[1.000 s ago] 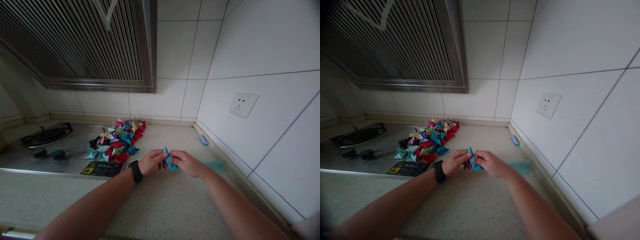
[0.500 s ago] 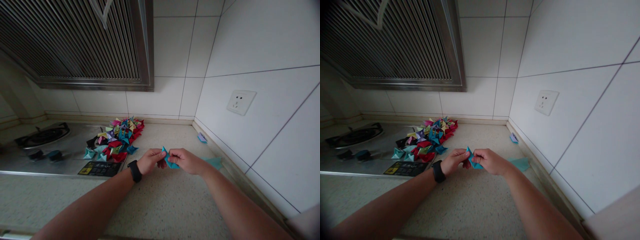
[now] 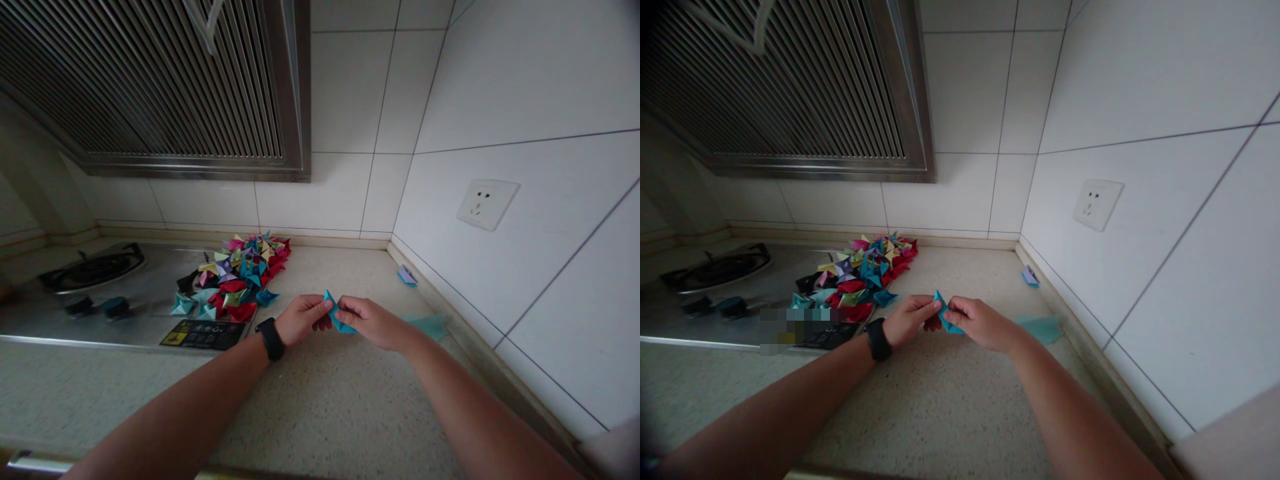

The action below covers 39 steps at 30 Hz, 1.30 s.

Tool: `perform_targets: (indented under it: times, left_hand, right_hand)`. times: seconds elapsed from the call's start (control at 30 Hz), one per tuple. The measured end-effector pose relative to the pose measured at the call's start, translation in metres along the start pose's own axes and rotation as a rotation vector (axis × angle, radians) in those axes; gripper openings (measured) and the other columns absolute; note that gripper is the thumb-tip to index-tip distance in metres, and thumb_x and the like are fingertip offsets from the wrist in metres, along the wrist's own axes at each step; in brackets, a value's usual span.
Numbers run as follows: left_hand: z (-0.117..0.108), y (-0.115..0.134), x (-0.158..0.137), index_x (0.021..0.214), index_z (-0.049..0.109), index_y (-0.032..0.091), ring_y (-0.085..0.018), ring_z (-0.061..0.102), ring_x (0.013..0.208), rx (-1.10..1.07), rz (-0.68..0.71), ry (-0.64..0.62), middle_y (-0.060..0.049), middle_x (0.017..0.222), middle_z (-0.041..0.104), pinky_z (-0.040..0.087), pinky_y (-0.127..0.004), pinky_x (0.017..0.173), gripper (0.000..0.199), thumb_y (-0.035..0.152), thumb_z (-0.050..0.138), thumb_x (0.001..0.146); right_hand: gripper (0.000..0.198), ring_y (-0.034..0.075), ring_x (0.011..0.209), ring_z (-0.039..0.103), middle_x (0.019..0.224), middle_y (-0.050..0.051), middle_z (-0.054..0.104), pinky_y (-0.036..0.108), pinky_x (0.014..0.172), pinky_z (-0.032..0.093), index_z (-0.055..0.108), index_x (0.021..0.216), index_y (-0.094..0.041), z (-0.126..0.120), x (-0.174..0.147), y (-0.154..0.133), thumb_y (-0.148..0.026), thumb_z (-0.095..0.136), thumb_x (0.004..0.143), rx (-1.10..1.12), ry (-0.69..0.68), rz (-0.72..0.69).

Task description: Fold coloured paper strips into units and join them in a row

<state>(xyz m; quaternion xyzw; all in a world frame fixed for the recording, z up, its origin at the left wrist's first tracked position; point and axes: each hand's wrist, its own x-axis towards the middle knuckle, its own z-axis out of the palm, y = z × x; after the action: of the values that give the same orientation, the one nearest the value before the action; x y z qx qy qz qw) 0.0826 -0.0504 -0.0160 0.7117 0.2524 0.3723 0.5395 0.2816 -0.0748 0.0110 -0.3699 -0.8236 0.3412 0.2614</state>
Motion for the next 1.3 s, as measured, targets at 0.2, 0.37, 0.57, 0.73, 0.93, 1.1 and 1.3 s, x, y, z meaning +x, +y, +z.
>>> perform_targets:
  times: [0.2, 0.37, 0.57, 0.73, 0.93, 1.1, 1.3]
  left_hand:
    - [-0.0009, -0.002, 0.0011, 0.074, 0.06, 0.011, -0.008, 0.049, 0.052, 0.011, 0.005, 0.035, -0.002, 0.063, 0.058, 0.037, -0.02, 0.049, 0.047, 0.054, 0.048, 0.088]
    - [-0.0018, -0.0018, 0.0019, 0.074, 0.06, 0.011, -0.008, 0.049, 0.051, 0.012, 0.002, 0.051, -0.003, 0.063, 0.058, 0.037, -0.02, 0.048, 0.047, 0.055, 0.048, 0.088]
    - [-0.0012, -0.0017, 0.0027, 0.071, 0.06, 0.011, -0.009, 0.05, 0.051, 0.071, 0.004, 0.09, -0.003, 0.061, 0.059, 0.036, -0.02, 0.047, 0.049, 0.055, 0.047, 0.088]
    - [-0.0002, -0.0011, 0.0036, 0.069, 0.06, 0.011, -0.008, 0.049, 0.049, 0.06, 0.018, 0.111, -0.003, 0.059, 0.06, 0.036, -0.019, 0.047, 0.048, 0.053, 0.047, 0.088]
    - [-0.0003, -0.0012, 0.0026, 0.073, 0.059, 0.011, -0.008, 0.05, 0.05, 0.075, 0.004, 0.083, -0.003, 0.063, 0.06, 0.036, -0.019, 0.045, 0.047, 0.053, 0.046, 0.089]
    - [-0.0019, 0.0003, 0.0008, 0.08, 0.059, 0.012, -0.008, 0.052, 0.053, 0.131, -0.008, 0.027, -0.002, 0.069, 0.059, 0.039, -0.018, 0.046, 0.042, 0.052, 0.049, 0.088]
    - [-0.0019, 0.0005, 0.001, 0.084, 0.059, 0.012, -0.008, 0.053, 0.055, 0.129, -0.011, 0.018, -0.001, 0.071, 0.058, 0.04, -0.018, 0.047, 0.038, 0.049, 0.054, 0.086]
  right_hand:
    - [0.028, 0.012, 0.068, 0.054, 0.08, 0.001, 0.059, 0.022, 0.06, 0.041, 0.06, 0.093, -0.018, 0.0025, -0.0009, 0.0018, -0.043, 0.048, 0.091, 0.079, -0.043, 0.067]
    - [0.024, 0.011, 0.063, 0.052, 0.072, -0.001, 0.057, 0.022, 0.058, 0.039, 0.062, 0.092, -0.018, 0.001, -0.0008, 0.0007, -0.039, 0.048, 0.092, 0.0, -0.025, 0.044]
    - [0.023, 0.01, 0.055, 0.047, 0.061, -0.003, 0.053, 0.021, 0.053, 0.034, 0.059, 0.08, -0.017, -0.0024, -0.0001, -0.0006, -0.036, 0.05, 0.09, -0.073, 0.029, 0.066]
    - [0.022, 0.009, 0.054, 0.047, 0.06, -0.003, 0.054, 0.021, 0.053, 0.034, 0.056, 0.077, -0.017, -0.0034, 0.0005, -0.0011, -0.035, 0.051, 0.09, -0.095, 0.034, 0.066]
    - [0.02, 0.01, 0.056, 0.05, 0.062, -0.002, 0.056, 0.021, 0.054, 0.035, 0.057, 0.08, -0.018, -0.0023, -0.0013, -0.0024, -0.034, 0.05, 0.09, -0.108, 0.021, 0.023]
    - [0.022, 0.01, 0.056, 0.05, 0.064, -0.002, 0.057, 0.021, 0.055, 0.036, 0.056, 0.078, -0.018, -0.0004, -0.0015, 0.0016, -0.034, 0.048, 0.091, -0.103, 0.037, 0.052]
    - [0.024, 0.01, 0.06, 0.05, 0.067, -0.001, 0.056, 0.021, 0.055, 0.036, 0.058, 0.086, -0.017, 0.0008, -0.0017, 0.0028, -0.037, 0.045, 0.092, -0.056, 0.021, 0.071]
